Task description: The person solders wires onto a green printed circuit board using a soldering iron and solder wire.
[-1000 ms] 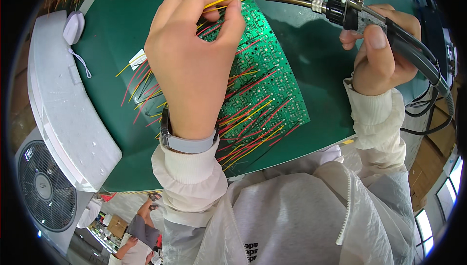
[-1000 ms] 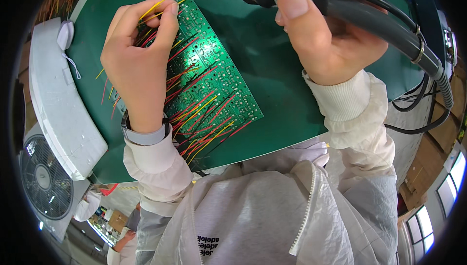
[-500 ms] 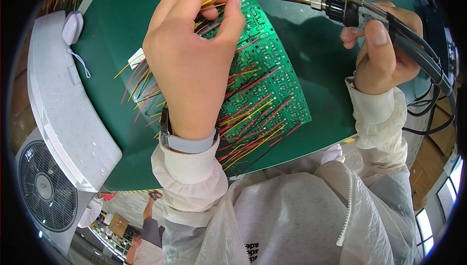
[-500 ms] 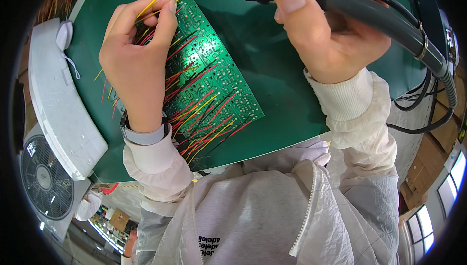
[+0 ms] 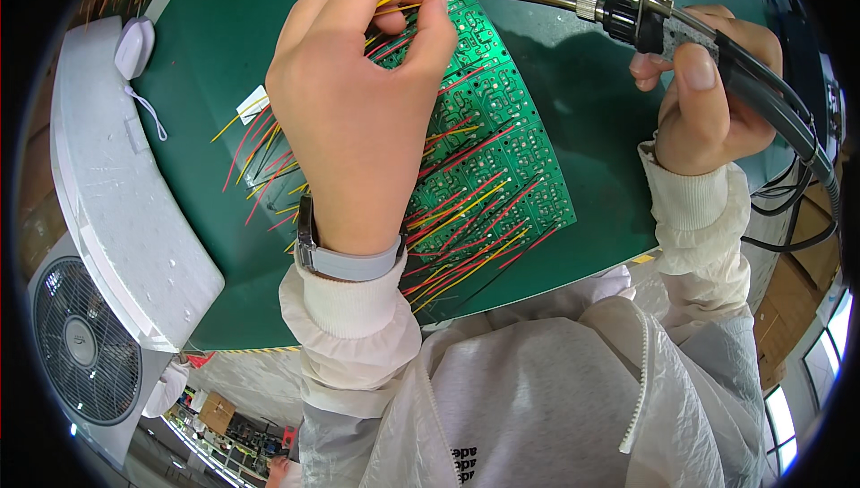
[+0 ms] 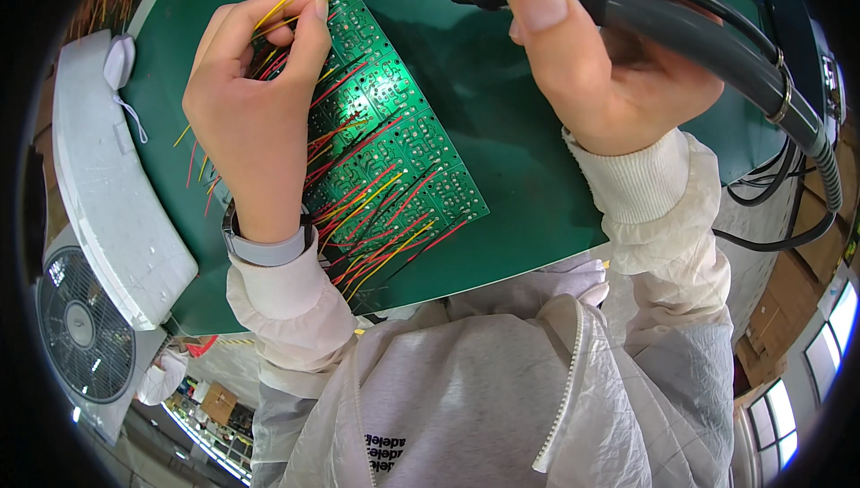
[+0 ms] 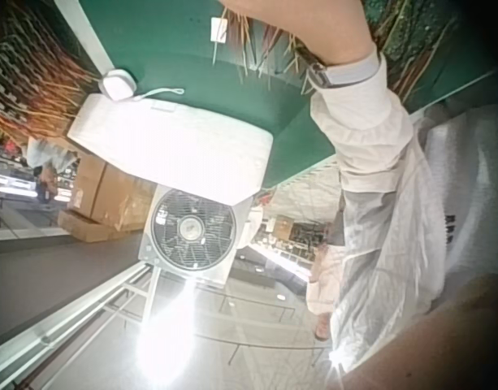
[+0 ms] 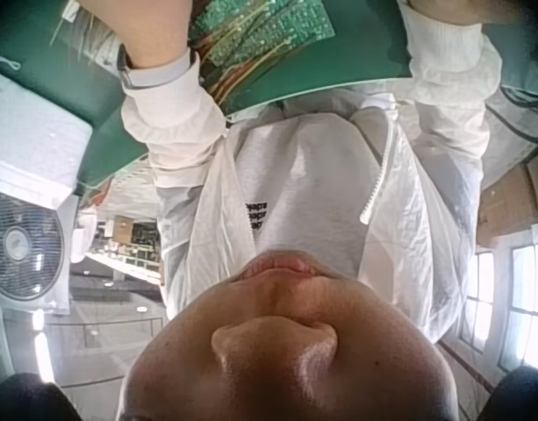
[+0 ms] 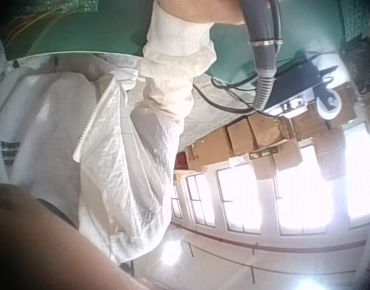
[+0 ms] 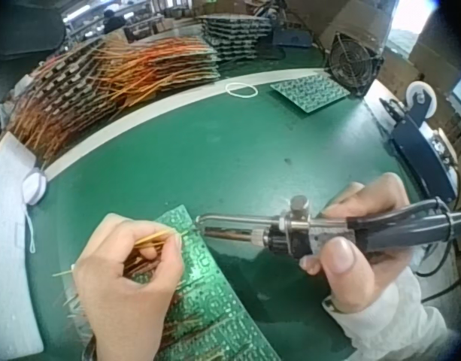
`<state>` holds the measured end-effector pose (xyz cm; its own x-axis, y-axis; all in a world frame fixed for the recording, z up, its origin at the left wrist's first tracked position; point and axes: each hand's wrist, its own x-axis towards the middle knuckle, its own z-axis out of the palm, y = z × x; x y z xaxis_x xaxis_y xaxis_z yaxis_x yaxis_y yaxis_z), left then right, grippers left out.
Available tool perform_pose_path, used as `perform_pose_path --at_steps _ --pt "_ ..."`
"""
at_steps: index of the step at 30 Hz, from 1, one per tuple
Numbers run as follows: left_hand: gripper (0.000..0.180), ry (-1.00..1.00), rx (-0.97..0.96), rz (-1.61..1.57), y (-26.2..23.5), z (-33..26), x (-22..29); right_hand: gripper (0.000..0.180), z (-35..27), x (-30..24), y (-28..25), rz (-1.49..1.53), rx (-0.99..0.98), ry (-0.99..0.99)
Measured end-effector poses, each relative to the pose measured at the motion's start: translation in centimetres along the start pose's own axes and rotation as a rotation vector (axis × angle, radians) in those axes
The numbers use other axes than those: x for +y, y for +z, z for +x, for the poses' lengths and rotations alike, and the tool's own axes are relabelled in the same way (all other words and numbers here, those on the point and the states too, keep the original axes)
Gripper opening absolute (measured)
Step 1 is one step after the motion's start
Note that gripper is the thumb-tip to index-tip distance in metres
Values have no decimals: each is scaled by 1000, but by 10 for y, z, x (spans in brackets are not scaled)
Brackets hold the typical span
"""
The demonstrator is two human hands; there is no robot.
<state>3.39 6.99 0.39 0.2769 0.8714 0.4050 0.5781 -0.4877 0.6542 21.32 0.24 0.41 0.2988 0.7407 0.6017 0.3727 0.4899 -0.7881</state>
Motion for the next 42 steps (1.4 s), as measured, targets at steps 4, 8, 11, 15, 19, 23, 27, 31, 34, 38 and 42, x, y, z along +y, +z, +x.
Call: perform_pose_path --at_steps 4,8,11,15,19,23,27,31,34,38,42 --pt "7 6 2 5 0 0 0 23 0 0 0 9 -5 5" --pt "7 -4 0 18 0 0 0 24 0 1 -2 9 -21 -15" --pt "7 -3 2 21 0 0 0 26 0 2 -1 -1 -22 -25" --pt "7 27 2 60 -1 1 2 26 0 1 -1 0 -18 -20" --pt "8 140 37 132 1 2 2 25 1 1 -3 20 -79 -39" --pt "8 148 31 149 1 3 3 26 2 0 -2 -4 -89 -59" --pt "8 116 13 130 0 3 4 26 2 -2 -3 -17 -103 -56" --pt "8 88 4 122 0 2 4 26 3 -2 -3 -7 -121 -61" --pt "7 90 12 106 0 2 3 26 4 -3 -3 -1 -125 -58" --pt "7 108 13 121 0 2 3 26 4 -3 -2 -2 -124 -48" --pt "7 111 10 136 0 3 4 25 5 -2 -2 0 -127 -57"
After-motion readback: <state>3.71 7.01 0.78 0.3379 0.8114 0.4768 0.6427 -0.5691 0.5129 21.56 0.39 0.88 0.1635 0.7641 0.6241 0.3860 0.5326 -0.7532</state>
